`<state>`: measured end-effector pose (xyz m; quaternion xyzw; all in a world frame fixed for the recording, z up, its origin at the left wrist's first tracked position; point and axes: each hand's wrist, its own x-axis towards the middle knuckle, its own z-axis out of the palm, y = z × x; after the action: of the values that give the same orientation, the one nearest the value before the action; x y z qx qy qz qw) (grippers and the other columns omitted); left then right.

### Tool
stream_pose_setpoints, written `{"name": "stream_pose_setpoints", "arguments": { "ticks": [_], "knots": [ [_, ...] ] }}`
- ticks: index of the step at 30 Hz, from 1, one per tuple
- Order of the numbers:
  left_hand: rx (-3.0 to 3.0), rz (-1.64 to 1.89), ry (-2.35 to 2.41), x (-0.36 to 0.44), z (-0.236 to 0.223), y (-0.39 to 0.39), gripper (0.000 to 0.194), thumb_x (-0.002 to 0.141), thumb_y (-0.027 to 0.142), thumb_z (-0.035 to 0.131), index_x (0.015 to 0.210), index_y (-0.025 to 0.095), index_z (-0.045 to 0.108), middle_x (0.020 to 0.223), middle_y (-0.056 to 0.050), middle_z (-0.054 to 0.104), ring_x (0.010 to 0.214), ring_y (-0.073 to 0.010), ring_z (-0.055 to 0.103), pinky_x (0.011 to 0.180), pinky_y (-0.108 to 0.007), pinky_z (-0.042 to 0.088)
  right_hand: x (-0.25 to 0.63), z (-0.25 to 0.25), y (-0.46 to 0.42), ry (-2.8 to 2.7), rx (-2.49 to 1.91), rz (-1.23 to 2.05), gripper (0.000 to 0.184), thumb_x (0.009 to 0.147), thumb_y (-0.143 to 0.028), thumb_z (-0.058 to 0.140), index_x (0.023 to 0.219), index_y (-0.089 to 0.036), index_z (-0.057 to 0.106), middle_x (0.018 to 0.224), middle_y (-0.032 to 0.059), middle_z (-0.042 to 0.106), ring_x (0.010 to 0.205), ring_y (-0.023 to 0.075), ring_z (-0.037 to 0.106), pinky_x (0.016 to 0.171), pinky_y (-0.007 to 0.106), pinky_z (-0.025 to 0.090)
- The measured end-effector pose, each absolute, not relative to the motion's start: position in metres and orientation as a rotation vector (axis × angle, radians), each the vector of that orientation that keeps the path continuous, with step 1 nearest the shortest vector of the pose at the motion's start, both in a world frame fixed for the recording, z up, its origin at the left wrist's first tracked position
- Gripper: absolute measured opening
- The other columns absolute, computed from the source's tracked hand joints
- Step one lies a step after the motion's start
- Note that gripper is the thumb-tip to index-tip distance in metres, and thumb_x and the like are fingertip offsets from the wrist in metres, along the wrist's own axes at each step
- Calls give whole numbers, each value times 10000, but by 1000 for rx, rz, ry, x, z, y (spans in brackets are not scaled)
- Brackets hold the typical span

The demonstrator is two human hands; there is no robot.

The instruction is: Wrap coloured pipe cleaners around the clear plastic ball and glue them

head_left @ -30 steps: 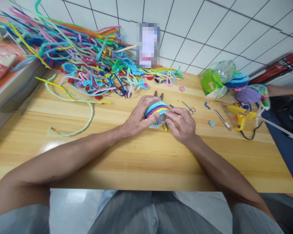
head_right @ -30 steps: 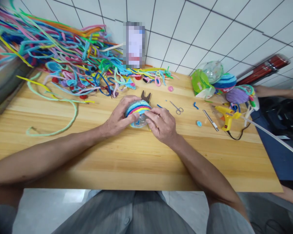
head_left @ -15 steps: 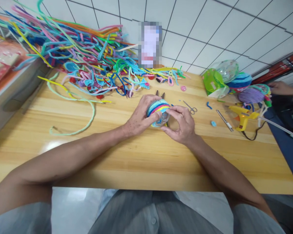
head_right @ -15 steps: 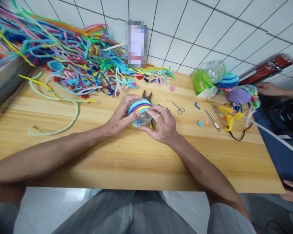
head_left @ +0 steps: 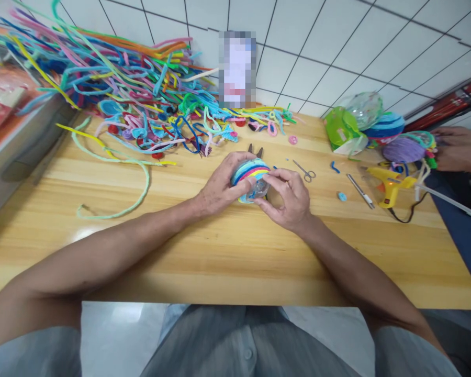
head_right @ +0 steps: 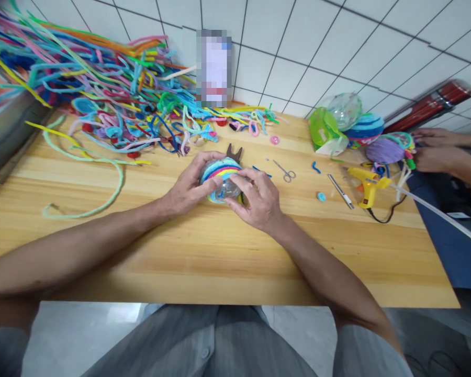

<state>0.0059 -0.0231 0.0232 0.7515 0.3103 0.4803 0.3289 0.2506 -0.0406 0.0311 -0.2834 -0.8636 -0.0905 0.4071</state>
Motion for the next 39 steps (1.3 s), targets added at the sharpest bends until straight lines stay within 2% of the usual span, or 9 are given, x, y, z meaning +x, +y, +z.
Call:
{"name": "stream_pose_setpoints", "arguments": {
  "ticks": [6,14,20,25,31,39],
  "knots": [
    [1972,1279,806,6,24,-22,459,1078,494,649,1441,217,602,1423,-121,686,1353,-288,665,1225,-470,545,254,28,-41,-2219,-801,-216,538,1007,-462,802,1481,-249,661,1313,152,738,1148,325,751,918,521,701],
    [1928,1277,784,7,23,-22,458,1119,550,574,1443,225,587,1414,-123,678,1338,-284,662,1218,-489,535,253,29,-41,-2195,-743,-222,596,988,-428,834,1526,-266,634,1320,149,741,1147,322,752,915,506,699],
    [1942,1280,818,7,21,-20,473,1048,516,694,1410,233,582,1376,-106,676,1294,-273,673,1159,-453,556,254,29,-42,-2211,-772,-174,596,975,-422,846,1520,-277,655,1328,148,741,1168,330,744,949,522,691],
    [1905,1302,821,9,21,-21,455,1035,513,705,1379,243,578,1350,-97,671,1272,-270,671,1146,-450,551,253,32,-41,-2179,-709,-173,546,1027,-437,785,1528,-258,656,1299,150,740,1136,310,748,918,491,690],
    [1856,1305,791,10,20,-23,466,1038,528,709,1375,242,560,1347,-103,656,1271,-266,653,1156,-453,533,254,33,-39,-2143,-716,-187,412,1079,-372,696,1471,-249,690,1230,126,757,1080,281,758,905,459,668],
    [1788,1334,797,14,17,-27,487,1048,566,710,1375,257,524,1356,-96,616,1241,-245,662,1107,-426,585,254,32,-39,-2138,-711,-193,441,1069,-367,705,1490,-239,687,1247,136,755,1093,290,747,912,467,661]
  ]
}}
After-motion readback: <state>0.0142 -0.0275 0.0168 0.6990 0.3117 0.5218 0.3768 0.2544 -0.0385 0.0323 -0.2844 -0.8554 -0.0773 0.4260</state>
